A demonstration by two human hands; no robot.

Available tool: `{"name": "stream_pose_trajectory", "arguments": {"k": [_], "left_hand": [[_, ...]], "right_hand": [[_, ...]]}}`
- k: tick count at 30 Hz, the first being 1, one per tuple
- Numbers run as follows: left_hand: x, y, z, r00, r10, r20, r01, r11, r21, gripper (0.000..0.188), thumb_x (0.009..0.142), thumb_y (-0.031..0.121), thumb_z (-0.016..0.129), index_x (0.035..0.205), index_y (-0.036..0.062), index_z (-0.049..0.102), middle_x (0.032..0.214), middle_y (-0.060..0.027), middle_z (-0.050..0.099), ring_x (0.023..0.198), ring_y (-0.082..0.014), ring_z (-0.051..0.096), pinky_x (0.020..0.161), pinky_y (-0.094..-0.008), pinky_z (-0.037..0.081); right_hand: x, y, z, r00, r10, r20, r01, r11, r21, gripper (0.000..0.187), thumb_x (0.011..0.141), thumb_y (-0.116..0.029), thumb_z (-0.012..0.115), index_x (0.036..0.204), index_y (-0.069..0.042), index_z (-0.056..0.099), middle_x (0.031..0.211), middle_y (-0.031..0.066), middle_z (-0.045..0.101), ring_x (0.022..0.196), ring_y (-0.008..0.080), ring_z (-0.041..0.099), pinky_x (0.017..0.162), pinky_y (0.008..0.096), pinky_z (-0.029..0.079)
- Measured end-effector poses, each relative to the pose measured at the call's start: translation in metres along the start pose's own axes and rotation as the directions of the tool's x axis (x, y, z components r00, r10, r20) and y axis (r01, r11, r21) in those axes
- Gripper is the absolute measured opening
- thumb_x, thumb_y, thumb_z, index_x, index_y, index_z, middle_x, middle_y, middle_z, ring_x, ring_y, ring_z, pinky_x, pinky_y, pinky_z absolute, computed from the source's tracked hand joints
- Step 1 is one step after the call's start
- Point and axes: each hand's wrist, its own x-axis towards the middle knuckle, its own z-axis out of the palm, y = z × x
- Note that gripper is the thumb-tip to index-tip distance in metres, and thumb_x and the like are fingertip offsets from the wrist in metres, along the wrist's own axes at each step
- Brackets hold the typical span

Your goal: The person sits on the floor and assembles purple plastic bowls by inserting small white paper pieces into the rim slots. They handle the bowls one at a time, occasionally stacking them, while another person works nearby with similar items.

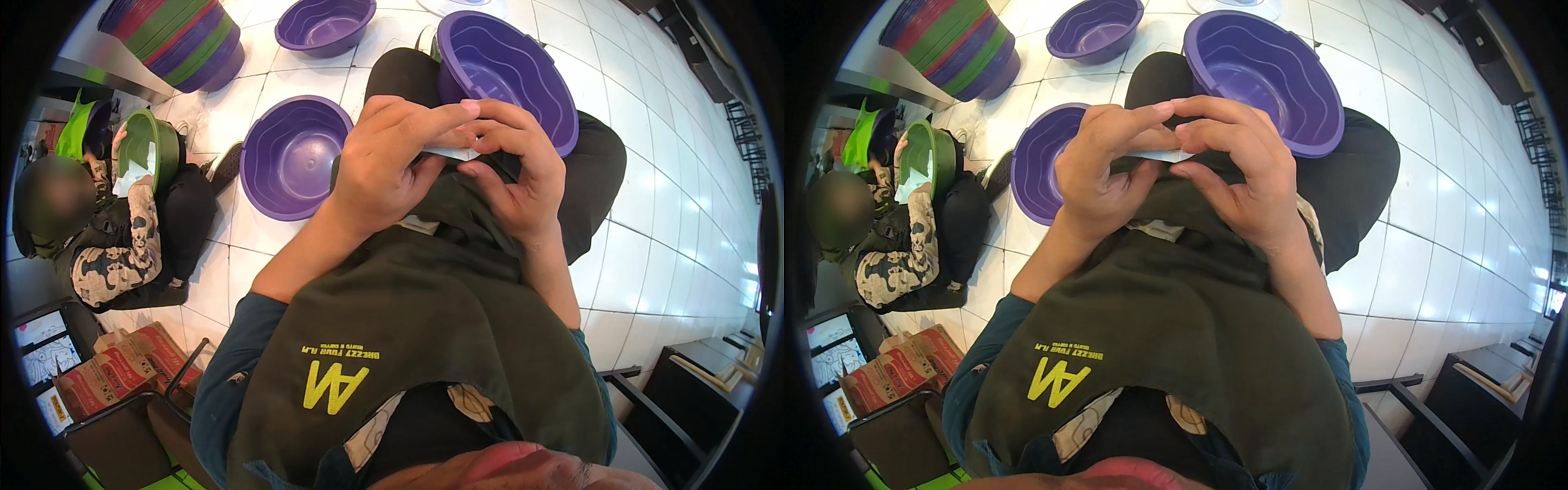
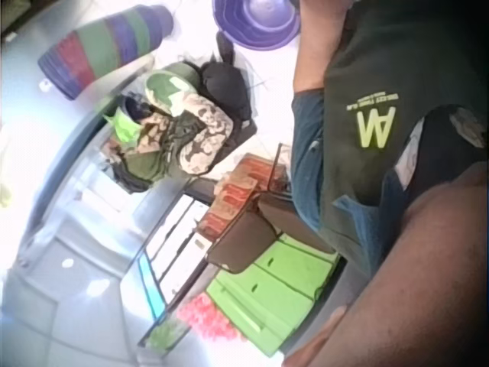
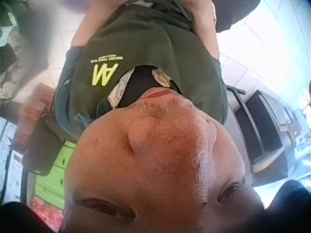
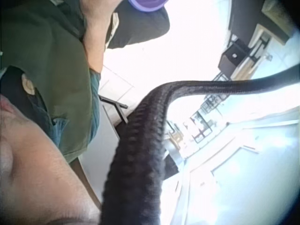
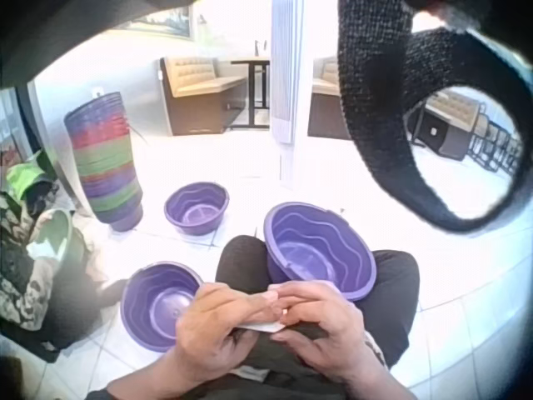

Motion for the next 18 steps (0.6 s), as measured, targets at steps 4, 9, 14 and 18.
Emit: {"name": "stream_pose_trajectory", "arguments": {"k": [4, 9, 14, 18], "left_hand": [[-0.001, -0.002, 0.0, 1.0, 0.021, 0.004, -0.021, 1.0, -0.016, 0.067, 0.067, -0.013, 0.077, 0.13, 0.0082, 0.07, 0.098, 0.0032, 0.08, 0.083, -0.0171, 0.07, 0.081, -0.0328, 0.049], [0.002, 0.003, -0.001, 0.999, 0.036, 0.008, -0.036, 0.998, -0.05, 0.066, 0.068, -0.012, 0.078, 0.13, 0.0084, 0.07, 0.097, 0.0039, 0.08, 0.083, -0.0167, 0.07, 0.081, -0.0313, 0.047], [-0.003, 0.012, -0.007, 0.993, -0.085, 0.08, 0.097, 0.984, -0.15, 0.059, 0.076, -0.018, 0.073, 0.13, 0.0044, 0.065, 0.095, -0.0046, 0.082, 0.09, -0.0184, 0.076, 0.086, -0.0305, 0.054], [-0.009, 0.013, -0.009, 0.978, -0.179, 0.104, 0.204, 0.92, -0.334, 0.047, 0.078, -0.02, 0.069, 0.12, -0.0004, 0.069, 0.099, -0.0126, 0.08, 0.095, -0.0221, 0.077, 0.087, -0.0317, 0.058]], "right_hand": [[0.001, -0.003, -0.002, 1.0, 0.019, 0.023, -0.019, 1.0, -0.011, 0.033, 0.076, -0.005, 0.088, 0.104, -0.008, 0.07, 0.119, 0.0096, 0.076, 0.102, 0.024, 0.073, 0.091, 0.036, 0.051], [0.001, -0.008, -0.003, 0.999, 0.018, 0.038, -0.017, 0.999, -0.044, 0.028, 0.074, 0.002, 0.084, 0.095, -0.008, 0.067, 0.116, 0.0092, 0.076, 0.102, 0.0244, 0.073, 0.091, 0.0358, 0.051], [-0.003, -0.017, 0.001, 1.0, 0.02, 0.009, -0.02, 0.999, -0.05, 0.025, 0.073, 0.005, 0.081, 0.087, -0.008, 0.064, 0.116, 0.0091, 0.076, 0.099, 0.0246, 0.074, 0.09, 0.0356, 0.051], [-0.002, -0.011, 0.0, 0.985, -0.172, -0.027, 0.168, 0.98, -0.111, 0.025, 0.073, 0.003, 0.082, 0.088, -0.008, 0.066, 0.114, 0.01, 0.076, 0.095, 0.0256, 0.074, 0.086, 0.0363, 0.052]]}}
